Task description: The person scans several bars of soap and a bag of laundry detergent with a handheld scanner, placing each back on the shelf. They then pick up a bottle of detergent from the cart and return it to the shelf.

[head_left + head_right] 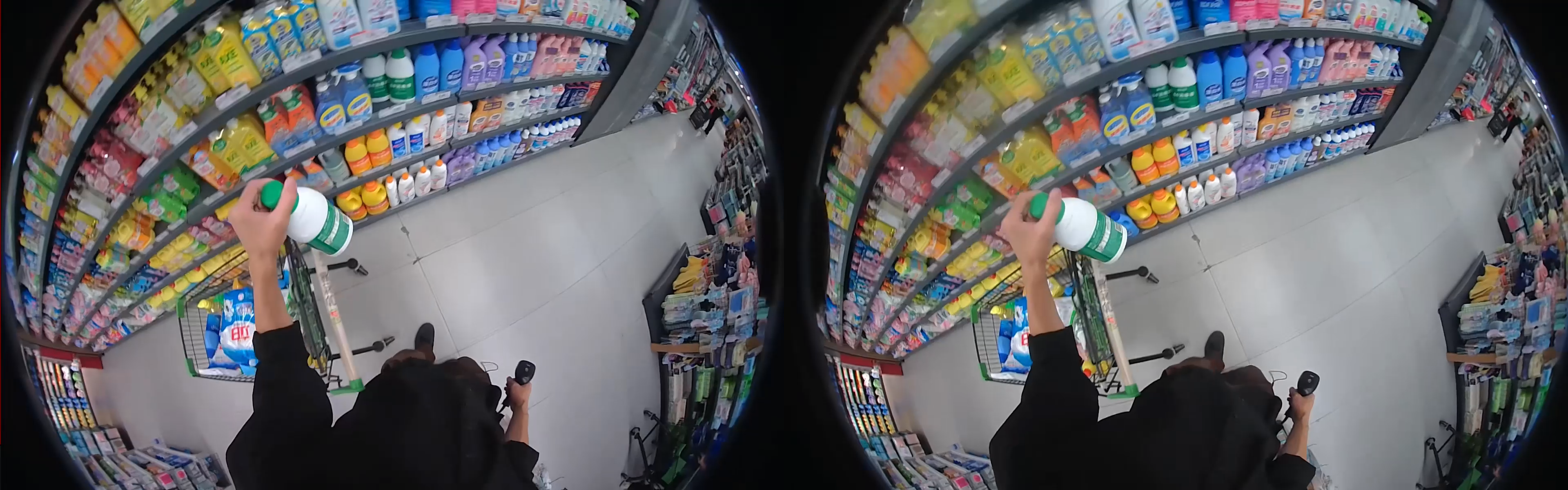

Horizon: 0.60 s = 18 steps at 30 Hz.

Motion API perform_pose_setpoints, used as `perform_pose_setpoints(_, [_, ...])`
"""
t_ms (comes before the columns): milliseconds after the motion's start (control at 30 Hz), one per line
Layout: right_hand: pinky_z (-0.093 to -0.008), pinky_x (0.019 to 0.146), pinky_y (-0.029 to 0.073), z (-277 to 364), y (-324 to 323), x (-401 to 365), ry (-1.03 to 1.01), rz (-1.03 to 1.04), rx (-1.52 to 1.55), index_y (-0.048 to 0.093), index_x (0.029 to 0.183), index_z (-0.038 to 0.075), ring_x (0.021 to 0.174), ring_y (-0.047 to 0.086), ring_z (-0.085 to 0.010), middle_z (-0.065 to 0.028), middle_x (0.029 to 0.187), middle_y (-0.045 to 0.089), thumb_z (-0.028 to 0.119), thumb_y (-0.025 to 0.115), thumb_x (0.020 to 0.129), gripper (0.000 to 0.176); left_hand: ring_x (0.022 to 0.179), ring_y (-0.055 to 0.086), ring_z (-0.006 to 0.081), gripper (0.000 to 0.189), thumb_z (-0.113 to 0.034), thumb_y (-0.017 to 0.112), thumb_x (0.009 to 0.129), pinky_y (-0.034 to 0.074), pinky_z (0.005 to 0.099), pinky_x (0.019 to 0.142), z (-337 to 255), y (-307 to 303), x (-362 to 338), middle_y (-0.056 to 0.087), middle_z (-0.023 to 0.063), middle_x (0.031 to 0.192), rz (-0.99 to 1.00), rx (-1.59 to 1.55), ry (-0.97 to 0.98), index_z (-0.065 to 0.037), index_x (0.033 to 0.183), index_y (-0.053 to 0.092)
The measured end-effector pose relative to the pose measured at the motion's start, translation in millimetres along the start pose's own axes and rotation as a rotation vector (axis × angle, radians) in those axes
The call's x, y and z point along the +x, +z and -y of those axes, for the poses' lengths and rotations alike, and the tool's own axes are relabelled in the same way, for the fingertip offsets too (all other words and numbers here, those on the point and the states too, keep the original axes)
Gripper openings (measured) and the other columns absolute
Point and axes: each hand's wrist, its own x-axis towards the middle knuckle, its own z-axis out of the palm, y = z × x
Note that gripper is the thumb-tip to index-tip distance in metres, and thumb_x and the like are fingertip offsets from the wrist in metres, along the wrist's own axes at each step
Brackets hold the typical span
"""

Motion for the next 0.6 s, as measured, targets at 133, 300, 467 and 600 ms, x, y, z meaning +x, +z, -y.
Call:
perform_pose_setpoints(133, [-0.0329, 0.046, 0.046, -3, -21, 33, 0.104, -0.018, -0.095, 0.060, 0.069, 0.001, 0.050, 0.059, -0.0178, -0.0068, 0.062, 0.060, 0.006, 0.068, 0.079, 0.014, 0.050, 0.044, 0.0052, 0.031, -0.028, 0.083, 0.077, 0.034, 0.0242, 0.047, -2, 55, -1, 0.056, 0.0004, 0.058, 0.021, 0.076, 0.005, -0.001, 0.078, 0.068])
perform_pose_setpoints(300, [-0.0399, 0.050, 0.043, 4, -35, 72, 0.138, -0.031, -0.083, 0.059, 0.067, -0.001, 0.055, 0.059, -0.0217, -0.0075, 0.060, 0.059, 0.004, 0.069, 0.077, 0.015, 0.055, 0.044, 0.0052, 0.033, -0.029, 0.081, 0.077, 0.035, 0.0229, 0.050, -18, 123, -1, 0.056, -0.0007, 0.060, 0.099, 0.233, -0.060, 0.001, 0.082, 0.069])
perform_pose_setpoints(467, [-0.0412, 0.052, 0.044, -36, -55, 198, -0.118, -0.199, -0.307, 0.059, 0.066, -0.001, 0.056, 0.057, -0.0190, -0.0064, 0.061, 0.060, 0.007, 0.071, 0.076, 0.017, 0.059, 0.062, 0.0124, 0.035, -0.031, 0.083, 0.075, 0.050, 0.0291, 0.060, -25, 202, 2, 0.066, 0.0068, 0.064, -0.075, 0.292, -0.076, 0.000, 0.083, 0.070])
perform_pose_setpoints(600, [-0.0411, 0.052, 0.045, 41, -52, 264, -0.169, -0.070, -0.304, 0.059, 0.066, 0.000, 0.056, 0.057, -0.0181, -0.0064, 0.062, 0.060, 0.007, 0.072, 0.076, 0.017, 0.066, 0.061, 0.0109, 0.034, -0.023, 0.085, 0.076, 0.049, 0.0279, 0.063, -36, 263, 22, 0.069, 0.0076, 0.075, -0.264, 0.045, -0.406, 0.006, 0.082, 0.067])
